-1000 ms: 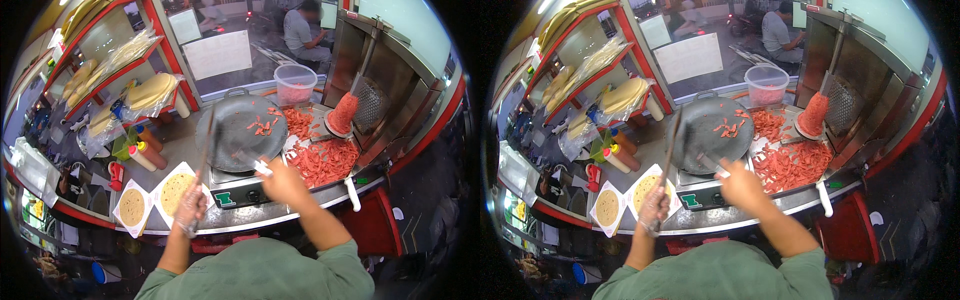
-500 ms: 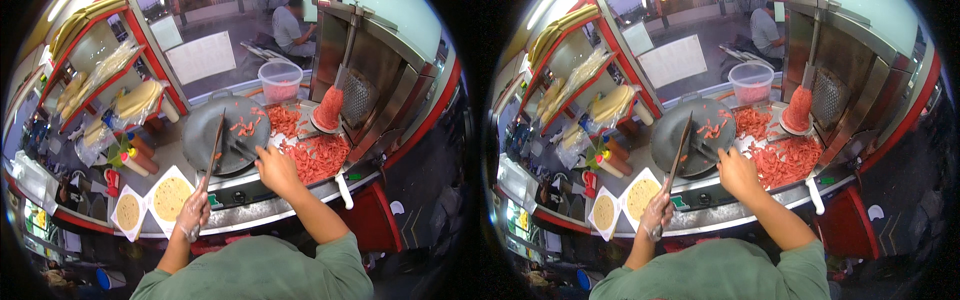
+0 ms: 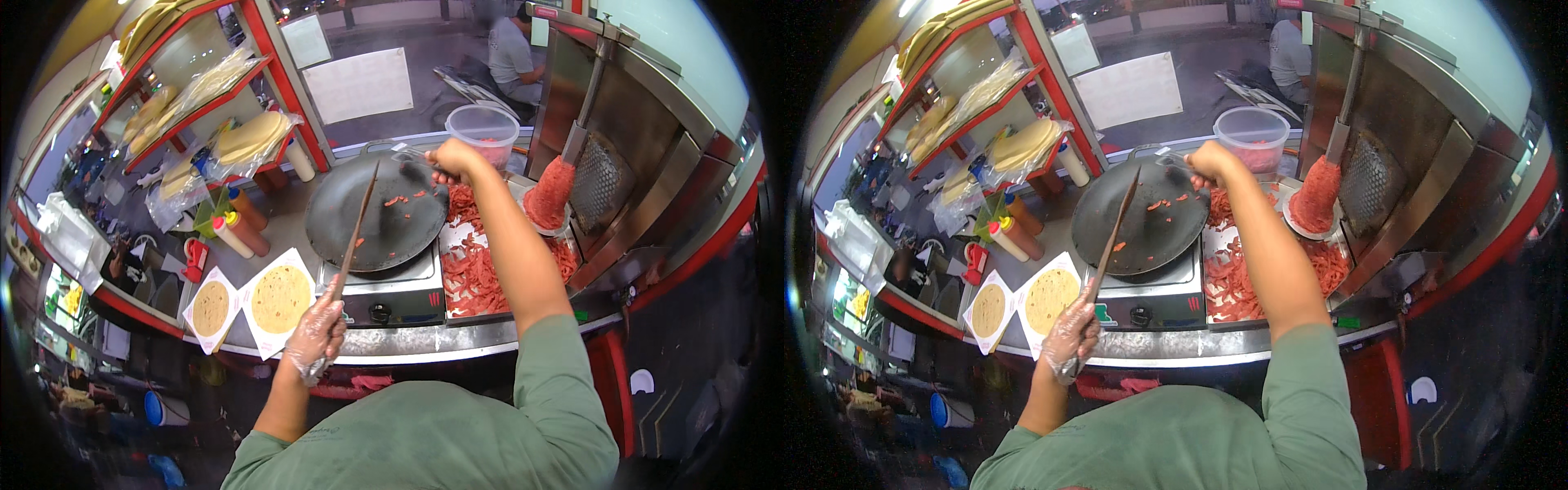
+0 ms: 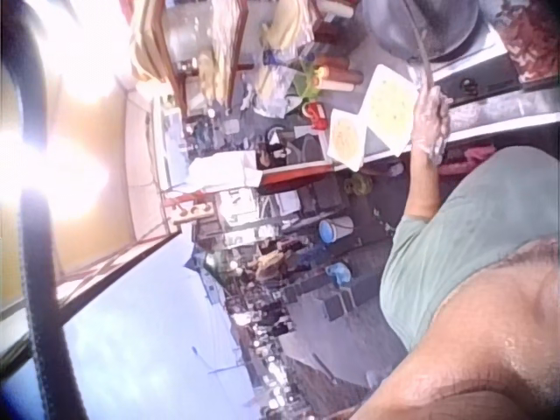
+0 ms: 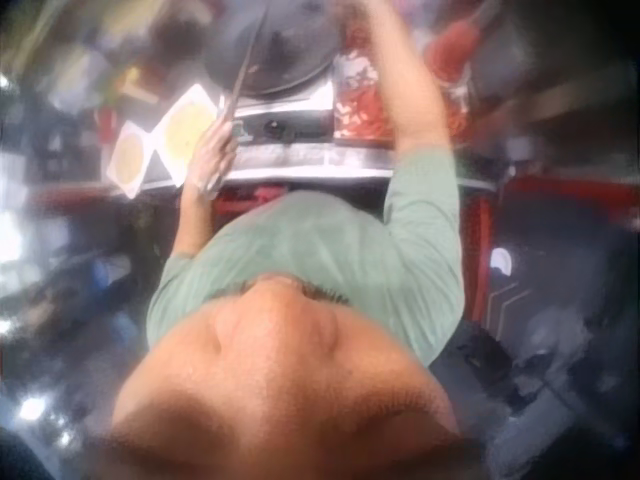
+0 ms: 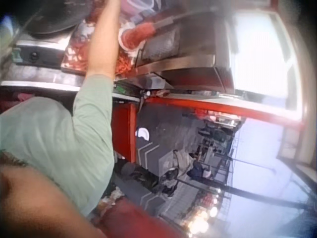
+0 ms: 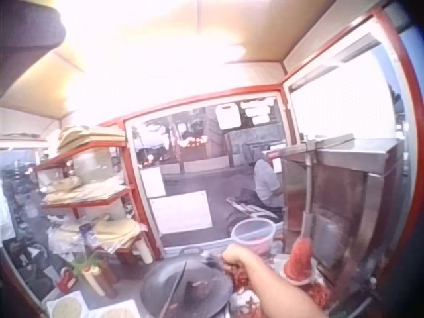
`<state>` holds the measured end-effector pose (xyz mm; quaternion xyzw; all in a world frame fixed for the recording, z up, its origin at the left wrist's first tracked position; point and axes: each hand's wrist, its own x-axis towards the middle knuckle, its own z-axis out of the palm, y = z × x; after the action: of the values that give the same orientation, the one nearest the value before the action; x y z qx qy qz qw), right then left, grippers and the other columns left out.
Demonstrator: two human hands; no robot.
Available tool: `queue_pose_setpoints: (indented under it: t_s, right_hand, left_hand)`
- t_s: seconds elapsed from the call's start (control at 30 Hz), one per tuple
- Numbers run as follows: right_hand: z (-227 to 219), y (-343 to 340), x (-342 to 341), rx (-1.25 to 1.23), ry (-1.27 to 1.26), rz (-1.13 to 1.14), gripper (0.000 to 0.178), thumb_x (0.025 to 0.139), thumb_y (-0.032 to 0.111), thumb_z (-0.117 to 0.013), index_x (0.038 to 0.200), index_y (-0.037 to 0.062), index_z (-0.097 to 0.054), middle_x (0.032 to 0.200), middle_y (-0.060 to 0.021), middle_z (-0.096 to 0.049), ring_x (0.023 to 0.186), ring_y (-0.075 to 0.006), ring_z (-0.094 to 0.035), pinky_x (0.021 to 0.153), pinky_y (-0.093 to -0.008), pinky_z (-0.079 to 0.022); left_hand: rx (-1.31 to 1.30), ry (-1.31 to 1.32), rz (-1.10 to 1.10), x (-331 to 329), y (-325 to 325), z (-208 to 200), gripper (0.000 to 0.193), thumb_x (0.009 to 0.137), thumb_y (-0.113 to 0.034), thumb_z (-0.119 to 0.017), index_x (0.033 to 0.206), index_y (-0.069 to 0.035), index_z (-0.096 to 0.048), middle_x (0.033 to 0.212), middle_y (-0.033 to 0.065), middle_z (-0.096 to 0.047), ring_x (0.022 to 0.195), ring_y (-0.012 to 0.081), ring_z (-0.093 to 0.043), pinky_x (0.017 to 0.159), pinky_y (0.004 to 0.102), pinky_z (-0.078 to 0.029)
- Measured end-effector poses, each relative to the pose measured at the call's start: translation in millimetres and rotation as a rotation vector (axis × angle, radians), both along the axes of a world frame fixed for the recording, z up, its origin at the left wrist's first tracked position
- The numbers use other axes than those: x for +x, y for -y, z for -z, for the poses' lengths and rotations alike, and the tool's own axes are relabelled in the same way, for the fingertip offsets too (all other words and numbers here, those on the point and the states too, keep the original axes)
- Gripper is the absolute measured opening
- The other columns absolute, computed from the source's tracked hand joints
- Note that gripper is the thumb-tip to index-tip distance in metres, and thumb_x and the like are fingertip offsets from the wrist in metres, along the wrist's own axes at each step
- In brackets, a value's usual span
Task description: The person cooks sliced meat on a flat griddle, then places tortillas on the griddle to warm them. They add shredded lettuce and cooked meat onto paper-lined trays, arranging the components into tacos.
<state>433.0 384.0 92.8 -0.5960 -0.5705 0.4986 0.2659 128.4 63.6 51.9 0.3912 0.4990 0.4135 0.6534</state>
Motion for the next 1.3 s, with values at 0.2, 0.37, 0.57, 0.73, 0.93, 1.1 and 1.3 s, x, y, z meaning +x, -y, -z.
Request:
queue_pose_setpoints:
  t_s: [0.2, 0.37, 0.57, 0.73, 0.93, 1.1, 1.3]
  right_hand:
    - [-32, 33, 32, 0.361, 0.726, -0.180, 0.030, 0.094, 0.021, -0.065, 0.086, -0.0046, -0.078, 0.080, -0.0254, -0.074, 0.071, -0.0371, -0.074, 0.069, -0.0494, -0.057]
    - [28, 136, 54, 0.590, 0.346, 0.191, 0.032, 0.095, 0.026, -0.069, 0.114, 0.0009, -0.074, 0.091, -0.0299, -0.072, 0.090, -0.0465, -0.072, 0.078, -0.0524, -0.055]
    - [41, 248, -16, 0.572, 0.485, 0.010, 0.041, 0.095, 0.025, -0.071, 0.134, 0.0098, -0.068, 0.113, -0.0244, -0.067, 0.099, -0.0432, -0.070, 0.085, -0.0515, -0.056]
    - [58, 179, 0, 0.612, 0.640, 0.157, 0.042, 0.095, 0.023, -0.071, 0.135, 0.0101, -0.068, 0.110, -0.0239, -0.068, 0.098, -0.0441, -0.070, 0.087, -0.0517, -0.057]
    - [56, 180, 68, 0.676, 0.368, 0.519, 0.044, 0.096, 0.020, -0.069, 0.138, 0.0050, -0.064, 0.117, -0.0310, -0.067, 0.107, -0.0477, -0.067, 0.091, -0.0538, -0.053]
    - [30, 248, -20, 0.816, 0.420, 0.046, 0.047, 0.095, 0.021, -0.072, 0.139, 0.0068, -0.063, 0.119, -0.0221, -0.068, 0.099, -0.0433, -0.070, 0.088, -0.0487, -0.056]
    - [46, 223, -69, 0.689, 0.683, -0.253, 0.043, 0.097, 0.025, -0.069, 0.137, 0.0093, -0.066, 0.108, -0.0216, -0.069, 0.098, -0.0437, -0.070, 0.082, -0.0521, -0.056]
  left_hand:
    - [-0.122, 0.093, -0.076, 25, 43, 6, 0.061, 0.113, -0.025, -0.049, 0.169, -0.026, -0.025, 0.075, -0.0022, -0.047, 0.045, 0.0049, -0.040, 0.039, 0.0203, -0.036]
    - [-0.124, 0.248, 0.022, 60, 24, 20, 0.061, 0.114, -0.028, -0.048, 0.169, -0.028, -0.022, 0.075, -0.0002, -0.044, 0.045, 0.0069, -0.041, 0.041, 0.0219, -0.038]
    - [-0.105, 0.202, -0.062, 34, 25, 13, 0.059, 0.112, -0.031, -0.052, 0.166, -0.030, -0.029, 0.075, -0.0025, -0.046, 0.043, 0.0047, -0.037, 0.037, 0.0203, -0.034]
    - [-0.146, 0.203, 0.058, 72, 7, 11, 0.064, 0.112, -0.033, -0.051, 0.169, -0.034, -0.020, 0.072, -0.0024, -0.045, 0.044, 0.0059, -0.040, 0.039, 0.0222, -0.038]
    - [0.051, 0.134, 0.285, 116, -26, 46, 0.068, 0.112, -0.035, -0.051, 0.170, -0.022, -0.018, 0.072, -0.0017, -0.045, 0.045, 0.0062, -0.040, 0.042, 0.0232, -0.038]
    - [0.221, -0.206, 0.402, 153, -32, 85, 0.053, 0.110, -0.028, -0.052, 0.159, -0.012, -0.040, 0.110, 0.0114, -0.065, 0.086, 0.0206, -0.065, 0.079, 0.0359, -0.055]
    - [0.514, -0.527, 0.678, 173, -40, 126, 0.047, 0.108, -0.030, -0.057, 0.146, -0.003, -0.052, 0.144, 0.0235, -0.061, 0.123, 0.0335, -0.065, 0.109, 0.0450, -0.048]
